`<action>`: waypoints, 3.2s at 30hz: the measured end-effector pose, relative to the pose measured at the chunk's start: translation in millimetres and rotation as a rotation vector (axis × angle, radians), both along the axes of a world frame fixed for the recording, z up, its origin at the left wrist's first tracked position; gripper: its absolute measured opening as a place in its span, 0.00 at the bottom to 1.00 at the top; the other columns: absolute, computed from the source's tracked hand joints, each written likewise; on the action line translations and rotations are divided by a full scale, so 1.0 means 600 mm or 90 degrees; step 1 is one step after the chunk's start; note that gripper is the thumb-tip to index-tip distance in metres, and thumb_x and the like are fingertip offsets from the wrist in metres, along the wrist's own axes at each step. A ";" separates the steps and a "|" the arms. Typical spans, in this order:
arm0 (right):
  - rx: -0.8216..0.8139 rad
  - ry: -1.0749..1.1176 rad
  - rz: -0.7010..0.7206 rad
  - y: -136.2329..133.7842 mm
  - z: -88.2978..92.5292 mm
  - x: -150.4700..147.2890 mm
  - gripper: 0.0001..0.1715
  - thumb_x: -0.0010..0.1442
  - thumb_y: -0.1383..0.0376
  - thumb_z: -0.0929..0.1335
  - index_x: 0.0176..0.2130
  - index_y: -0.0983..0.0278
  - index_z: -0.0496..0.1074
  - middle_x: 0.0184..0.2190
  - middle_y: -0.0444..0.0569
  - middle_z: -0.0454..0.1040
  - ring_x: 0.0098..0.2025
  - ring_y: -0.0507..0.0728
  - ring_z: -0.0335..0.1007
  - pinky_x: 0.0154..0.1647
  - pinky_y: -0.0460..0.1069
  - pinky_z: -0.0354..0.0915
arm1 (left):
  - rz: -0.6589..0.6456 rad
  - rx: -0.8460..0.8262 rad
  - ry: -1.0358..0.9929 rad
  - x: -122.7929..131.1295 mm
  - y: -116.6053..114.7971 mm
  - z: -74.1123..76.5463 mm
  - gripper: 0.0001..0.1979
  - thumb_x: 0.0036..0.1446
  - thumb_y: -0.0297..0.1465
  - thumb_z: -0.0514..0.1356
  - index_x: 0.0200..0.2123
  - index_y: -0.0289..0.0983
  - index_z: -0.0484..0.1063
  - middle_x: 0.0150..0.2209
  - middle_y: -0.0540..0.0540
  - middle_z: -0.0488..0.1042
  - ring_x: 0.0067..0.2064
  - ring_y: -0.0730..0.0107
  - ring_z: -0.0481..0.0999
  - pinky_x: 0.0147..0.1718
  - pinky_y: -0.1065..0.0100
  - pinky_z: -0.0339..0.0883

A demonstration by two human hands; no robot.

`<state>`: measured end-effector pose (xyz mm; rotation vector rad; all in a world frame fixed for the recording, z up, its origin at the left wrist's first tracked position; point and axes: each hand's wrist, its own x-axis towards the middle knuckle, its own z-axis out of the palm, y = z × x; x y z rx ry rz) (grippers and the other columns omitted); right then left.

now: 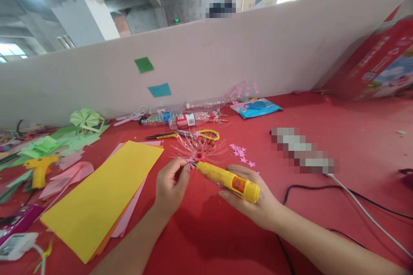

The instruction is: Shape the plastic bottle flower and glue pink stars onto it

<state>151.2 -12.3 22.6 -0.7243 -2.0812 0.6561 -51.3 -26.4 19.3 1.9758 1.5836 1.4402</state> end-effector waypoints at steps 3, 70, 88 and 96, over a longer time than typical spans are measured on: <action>0.000 -0.001 -0.003 0.000 0.000 0.001 0.17 0.60 0.59 0.64 0.22 0.62 0.60 0.21 0.43 0.60 0.22 0.51 0.58 0.22 0.47 0.56 | -0.004 -0.002 -0.001 0.000 0.000 -0.001 0.12 0.59 0.32 0.51 0.25 0.38 0.67 0.22 0.52 0.66 0.24 0.74 0.65 0.25 0.73 0.60; 0.206 -0.153 0.025 0.019 0.057 -0.020 0.04 0.61 0.71 0.63 0.36 0.64 0.67 0.33 0.50 0.72 0.35 0.54 0.66 0.37 0.49 0.61 | -0.181 -0.339 -0.435 0.002 0.000 0.022 0.11 0.53 0.33 0.54 0.21 0.37 0.61 0.18 0.55 0.60 0.20 0.79 0.55 0.19 0.75 0.47; 0.461 -0.227 0.015 0.050 0.077 -0.056 0.15 0.64 0.72 0.58 0.31 0.65 0.70 0.27 0.48 0.70 0.28 0.54 0.61 0.32 0.49 0.58 | -0.204 -0.415 -0.486 0.007 0.003 0.034 0.13 0.52 0.35 0.54 0.19 0.37 0.58 0.16 0.56 0.55 0.18 0.79 0.49 0.17 0.73 0.40; 0.021 -0.013 -0.093 0.125 0.100 -0.058 0.08 0.55 0.71 0.65 0.25 0.64 0.67 0.27 0.45 0.67 0.29 0.51 0.63 0.29 0.45 0.58 | 0.023 -0.035 0.099 -0.020 0.049 0.085 0.06 0.54 0.31 0.56 0.32 0.38 0.73 0.31 0.47 0.69 0.33 0.67 0.69 0.36 0.65 0.65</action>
